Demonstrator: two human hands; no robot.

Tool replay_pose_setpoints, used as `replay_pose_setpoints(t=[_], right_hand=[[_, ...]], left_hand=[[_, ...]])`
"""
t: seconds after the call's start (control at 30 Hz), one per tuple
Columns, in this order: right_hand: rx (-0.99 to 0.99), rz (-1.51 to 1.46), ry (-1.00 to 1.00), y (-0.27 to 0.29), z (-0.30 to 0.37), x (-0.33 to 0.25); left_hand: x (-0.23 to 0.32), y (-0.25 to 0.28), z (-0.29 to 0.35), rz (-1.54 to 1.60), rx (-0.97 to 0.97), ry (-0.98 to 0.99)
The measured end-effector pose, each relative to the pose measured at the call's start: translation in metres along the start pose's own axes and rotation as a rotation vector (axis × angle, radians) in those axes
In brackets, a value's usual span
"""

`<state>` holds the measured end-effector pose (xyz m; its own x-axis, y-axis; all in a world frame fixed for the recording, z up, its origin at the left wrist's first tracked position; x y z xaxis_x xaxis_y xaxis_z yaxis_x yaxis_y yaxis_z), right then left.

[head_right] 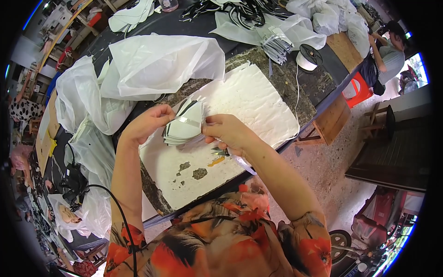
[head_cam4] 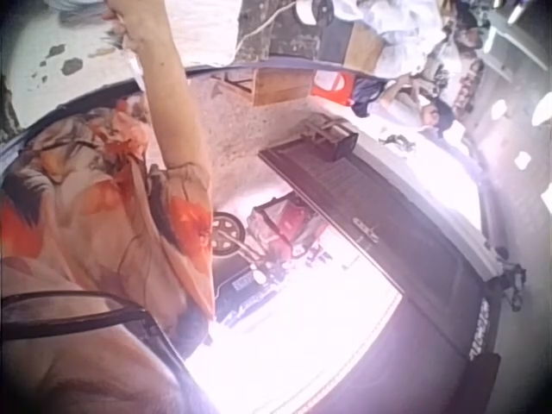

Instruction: Trimming excess material or threads from shoe components using small scissors.

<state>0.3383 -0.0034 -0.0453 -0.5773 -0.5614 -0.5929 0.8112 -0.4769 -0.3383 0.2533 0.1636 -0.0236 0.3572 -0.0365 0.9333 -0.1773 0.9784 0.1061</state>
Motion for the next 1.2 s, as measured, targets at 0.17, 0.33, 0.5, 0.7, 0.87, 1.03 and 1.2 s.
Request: replay_pose_setpoints(t=[0.17,0.33,0.5,0.7,0.87,1.03,1.2], right_hand=[[-0.025,0.040,-0.019,-0.009,0.002,-0.001],[-0.002,0.132,-0.023,-0.012,0.003,-0.001],[-0.002,0.266,0.026,-0.018,0.014,-0.005],[-0.044,0.303,0.001,-0.036,0.024,0.001],[-0.074,0.429,0.125,-0.039,0.032,0.006],[-0.074,0.318,0.196,-0.038,0.036,0.007],[-0.139,0.259,0.086,-0.031,0.016,0.014]], left_hand=[[-0.007,-0.004,0.014,0.051,-0.019,-0.029],[-0.024,-0.007,0.031,0.099,0.068,0.077],[-0.025,-0.021,0.050,0.291,0.124,0.023],[-0.032,-0.034,0.072,0.397,0.069,-0.016],[-0.025,-0.038,0.095,0.278,0.169,-0.199],[-0.022,-0.043,0.106,0.225,0.212,-0.319],[-0.020,-0.042,0.097,0.218,0.176,-0.325]])
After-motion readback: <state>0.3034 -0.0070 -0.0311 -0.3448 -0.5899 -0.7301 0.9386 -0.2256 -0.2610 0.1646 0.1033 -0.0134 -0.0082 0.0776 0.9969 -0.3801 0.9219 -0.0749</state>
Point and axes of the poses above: each hand's wrist, its own z-axis away from the middle knuckle, its own y-axis out of the back of the hand, x = y × z, the point moved 10 cm from there along -z, towards the middle knuckle, and after that the axes turned 9 degrees about -y, right-handed, at the moved point
